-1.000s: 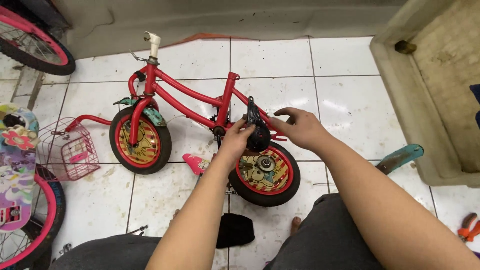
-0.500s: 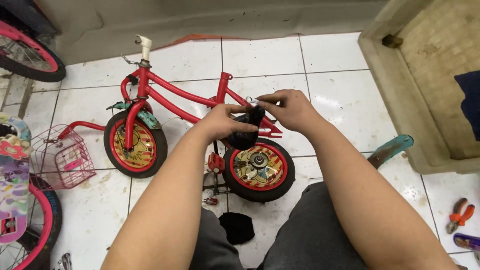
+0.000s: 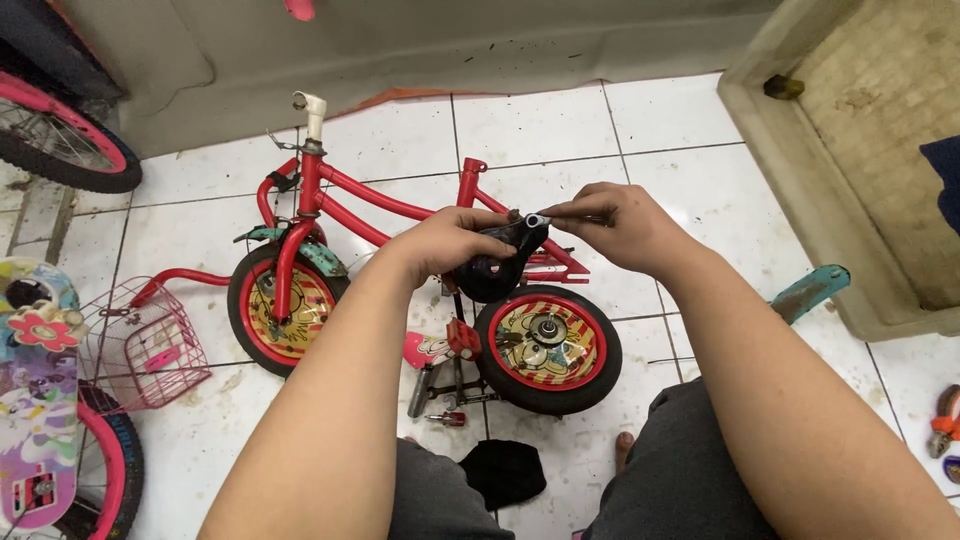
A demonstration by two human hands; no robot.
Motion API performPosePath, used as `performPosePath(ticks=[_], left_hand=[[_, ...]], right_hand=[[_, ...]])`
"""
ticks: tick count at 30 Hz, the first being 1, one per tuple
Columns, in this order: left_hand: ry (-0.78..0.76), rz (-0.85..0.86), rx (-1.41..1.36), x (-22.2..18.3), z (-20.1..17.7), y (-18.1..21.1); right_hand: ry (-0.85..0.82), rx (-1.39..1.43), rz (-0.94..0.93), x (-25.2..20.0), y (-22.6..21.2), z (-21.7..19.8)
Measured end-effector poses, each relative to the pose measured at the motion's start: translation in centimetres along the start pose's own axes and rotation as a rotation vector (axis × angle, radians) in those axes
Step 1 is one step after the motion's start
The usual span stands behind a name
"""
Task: The person uses a wrench to loosen the rear axle nuts and removes the rear wheel and chain from a small red bicycle.
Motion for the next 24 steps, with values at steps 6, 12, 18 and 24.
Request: performPosePath(ticks=[6, 12, 18, 24], left_hand=[[-0.040, 0.027, -0.016, 1.5, -1.0, -2.4], [-0.026, 0.115, 0.047, 1.1, -2.2, -1.7], [-0.008, 0.107, 0.092, 1.1, -2.7, -0.8], [-0.053, 0.157, 0.187, 1.0, -2.5, 0.6]], right_hand=[[0.029, -0.015, -0.052, 0.6, -1.9, 1.1], [0.076, -0.014, -0.097, 1.2, -2.1, 1.3], [0.076, -0.037, -0.120, 2.6, -1.3, 1.8], [0.044, -0.044, -0.086, 4.3, -0.8, 1.7]])
Point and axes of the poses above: each hand's wrist, its own x-axis towards the middle knuckle, its own z-axis out of the palm, y = z × x, the point moved 7 cm from there along x, towards the middle knuckle, and after that the axes turned 5 degrees about -x, right-handed, at the moved point
